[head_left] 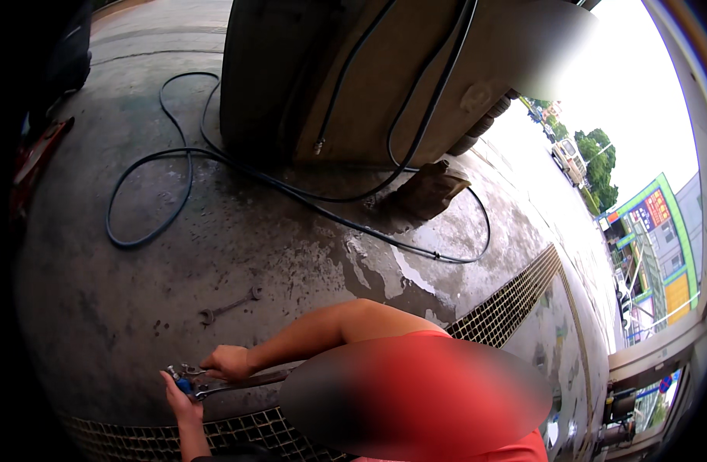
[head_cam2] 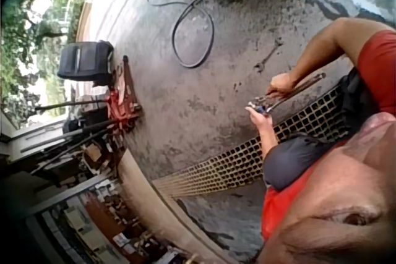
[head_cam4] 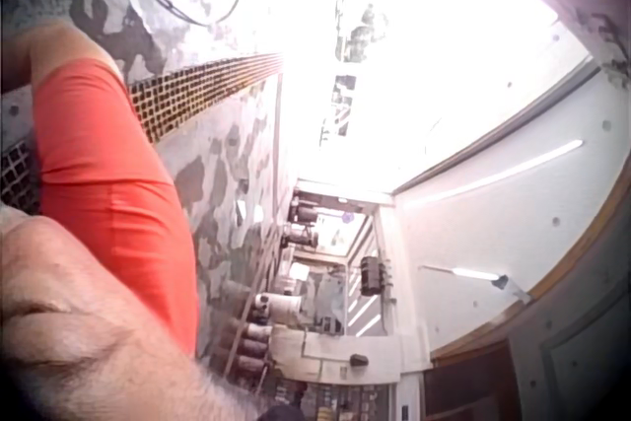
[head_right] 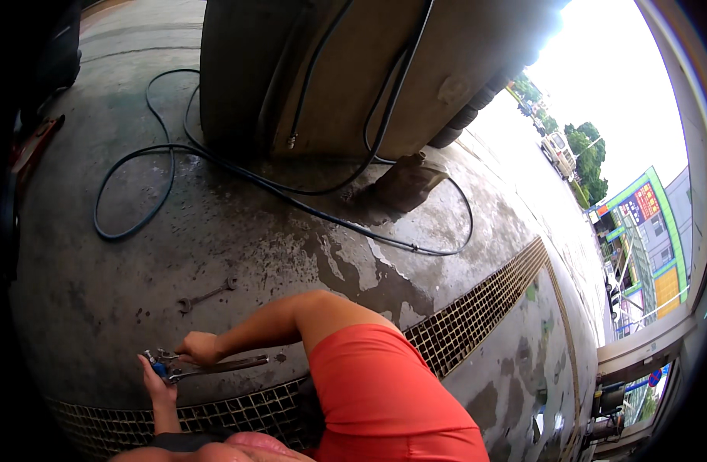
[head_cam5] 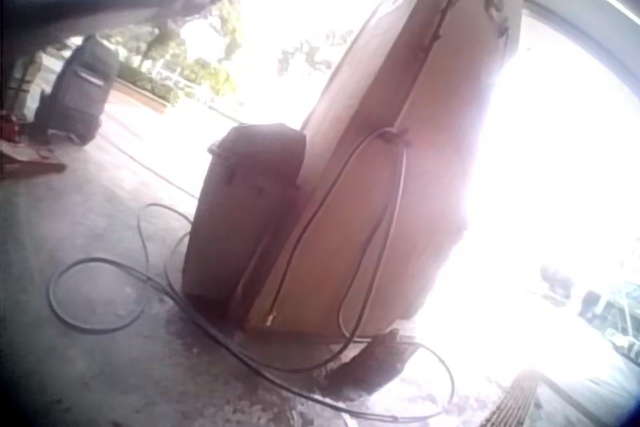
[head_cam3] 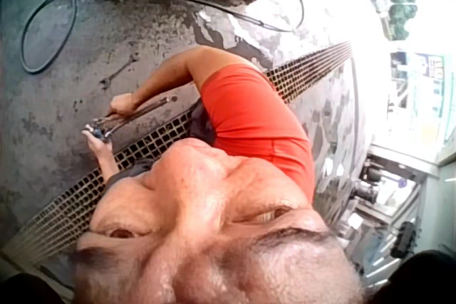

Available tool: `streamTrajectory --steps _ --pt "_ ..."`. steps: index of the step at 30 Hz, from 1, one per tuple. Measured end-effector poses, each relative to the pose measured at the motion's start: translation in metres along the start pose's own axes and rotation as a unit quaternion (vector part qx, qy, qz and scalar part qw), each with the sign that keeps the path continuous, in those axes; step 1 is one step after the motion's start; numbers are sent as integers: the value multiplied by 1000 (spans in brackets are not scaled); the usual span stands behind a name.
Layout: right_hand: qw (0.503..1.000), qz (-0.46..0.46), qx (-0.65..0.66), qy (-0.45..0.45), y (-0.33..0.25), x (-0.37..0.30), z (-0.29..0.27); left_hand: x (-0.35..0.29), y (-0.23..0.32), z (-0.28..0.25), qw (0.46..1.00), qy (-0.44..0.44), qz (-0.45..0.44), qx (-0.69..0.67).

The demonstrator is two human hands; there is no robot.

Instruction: The person uses a wrench and an adjustable wrench to loosen and tighten components on a small metal and blue valve assembly, walks to a workbench to select parts, and continues the repair while kneeling.

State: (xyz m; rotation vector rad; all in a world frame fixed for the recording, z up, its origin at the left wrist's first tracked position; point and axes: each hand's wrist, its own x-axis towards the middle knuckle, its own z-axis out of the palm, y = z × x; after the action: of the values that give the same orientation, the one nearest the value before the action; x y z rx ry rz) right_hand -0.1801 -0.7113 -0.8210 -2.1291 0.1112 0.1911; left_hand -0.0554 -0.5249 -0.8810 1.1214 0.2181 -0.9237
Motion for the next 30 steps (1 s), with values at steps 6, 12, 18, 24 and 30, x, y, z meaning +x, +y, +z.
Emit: streamTrajectory --steps 6,12,18,24,30 --pt "1000 -21 14 -7 4 -2 4 -10 0 10 1000 -14 4 11" --pt "998 -10 53 27 15 1 15 0 -4 -2 999 -30 17 22" --pt "997 -12 73 32 25 6 18 -2 -3 2 1000 -13 1 15" --pt "998 -8 63 14 14 7 9 -3 0 1 1000 -3 -7 11" --pt "995 1 92 26 13 4 16 -7 -2 7 1000 25 -1 1"
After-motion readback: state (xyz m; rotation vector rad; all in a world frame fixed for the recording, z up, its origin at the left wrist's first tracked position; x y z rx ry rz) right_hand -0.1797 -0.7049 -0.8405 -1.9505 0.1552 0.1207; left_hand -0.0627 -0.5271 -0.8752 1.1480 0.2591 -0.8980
